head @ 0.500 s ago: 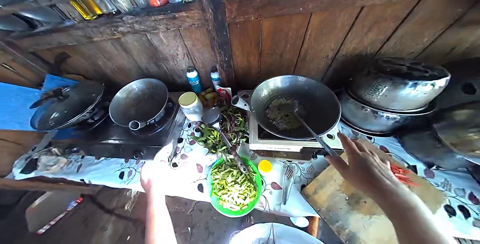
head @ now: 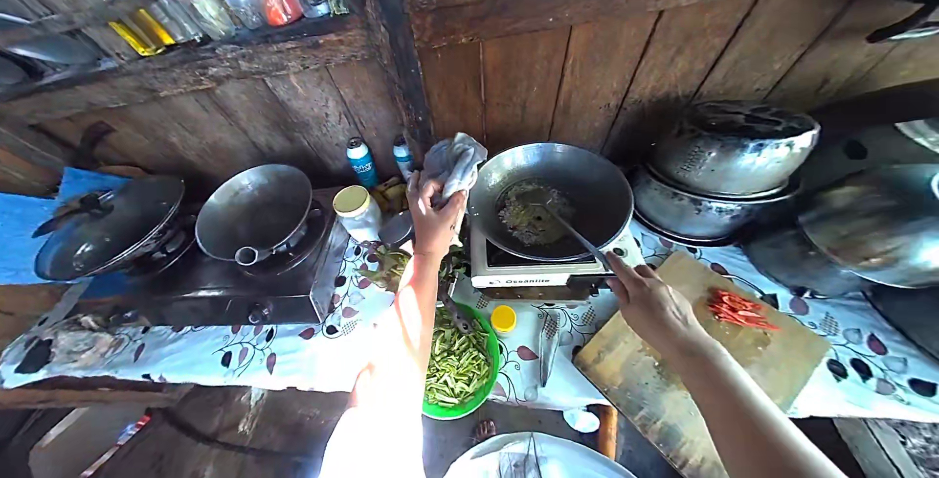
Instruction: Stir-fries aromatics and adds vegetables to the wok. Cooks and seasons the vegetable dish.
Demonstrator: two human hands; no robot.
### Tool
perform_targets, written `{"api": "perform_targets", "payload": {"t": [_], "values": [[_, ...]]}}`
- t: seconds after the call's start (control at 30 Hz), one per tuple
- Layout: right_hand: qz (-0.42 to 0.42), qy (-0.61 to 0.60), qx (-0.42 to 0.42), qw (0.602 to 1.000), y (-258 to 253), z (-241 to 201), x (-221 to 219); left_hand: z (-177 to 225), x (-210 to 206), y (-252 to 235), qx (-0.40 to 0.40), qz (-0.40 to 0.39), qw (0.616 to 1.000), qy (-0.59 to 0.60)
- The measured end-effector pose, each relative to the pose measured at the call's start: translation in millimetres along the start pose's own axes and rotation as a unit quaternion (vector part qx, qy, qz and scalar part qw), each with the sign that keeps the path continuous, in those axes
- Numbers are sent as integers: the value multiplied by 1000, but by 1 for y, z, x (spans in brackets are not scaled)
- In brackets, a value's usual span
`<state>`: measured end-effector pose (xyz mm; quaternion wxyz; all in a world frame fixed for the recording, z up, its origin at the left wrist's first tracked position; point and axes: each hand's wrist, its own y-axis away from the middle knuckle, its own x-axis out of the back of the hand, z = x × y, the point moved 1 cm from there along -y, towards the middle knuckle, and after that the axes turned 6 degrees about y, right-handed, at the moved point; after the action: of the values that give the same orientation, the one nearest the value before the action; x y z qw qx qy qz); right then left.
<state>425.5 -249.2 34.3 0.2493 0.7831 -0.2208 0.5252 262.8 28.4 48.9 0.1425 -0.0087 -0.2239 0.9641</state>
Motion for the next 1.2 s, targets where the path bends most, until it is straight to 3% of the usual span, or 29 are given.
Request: {"api": "perform_targets", "payload": {"t": [0.2, 0.43, 0.53, 0.67, 0.93, 1.07, 1.2], "values": [[57, 9, 37, 998, 12, 11, 14, -7, -9, -7, -35, -66, 976, -205], [252, 39, 141, 956, 72, 31, 40, -1, -15, -6, 3, -64, 937, -343], [201, 52, 105, 973, 77, 11, 41, 8, -20, -4, 35, -70, 918, -388], [79, 30, 23, 996, 39, -15, 26, 14, -28, -2, 58, -62, 899, -429], [211, 4, 45, 977, 41, -6, 31, 21, -30, -5, 82, -92, 870, -477], [117, -18, -49, 992, 11, -7, 28, 23, -32, -11, 86, -85, 859, -497], [87, -36, -10, 995, 16, -11, 13, 23, -36, -15, 83, -77, 858, -502]]}}
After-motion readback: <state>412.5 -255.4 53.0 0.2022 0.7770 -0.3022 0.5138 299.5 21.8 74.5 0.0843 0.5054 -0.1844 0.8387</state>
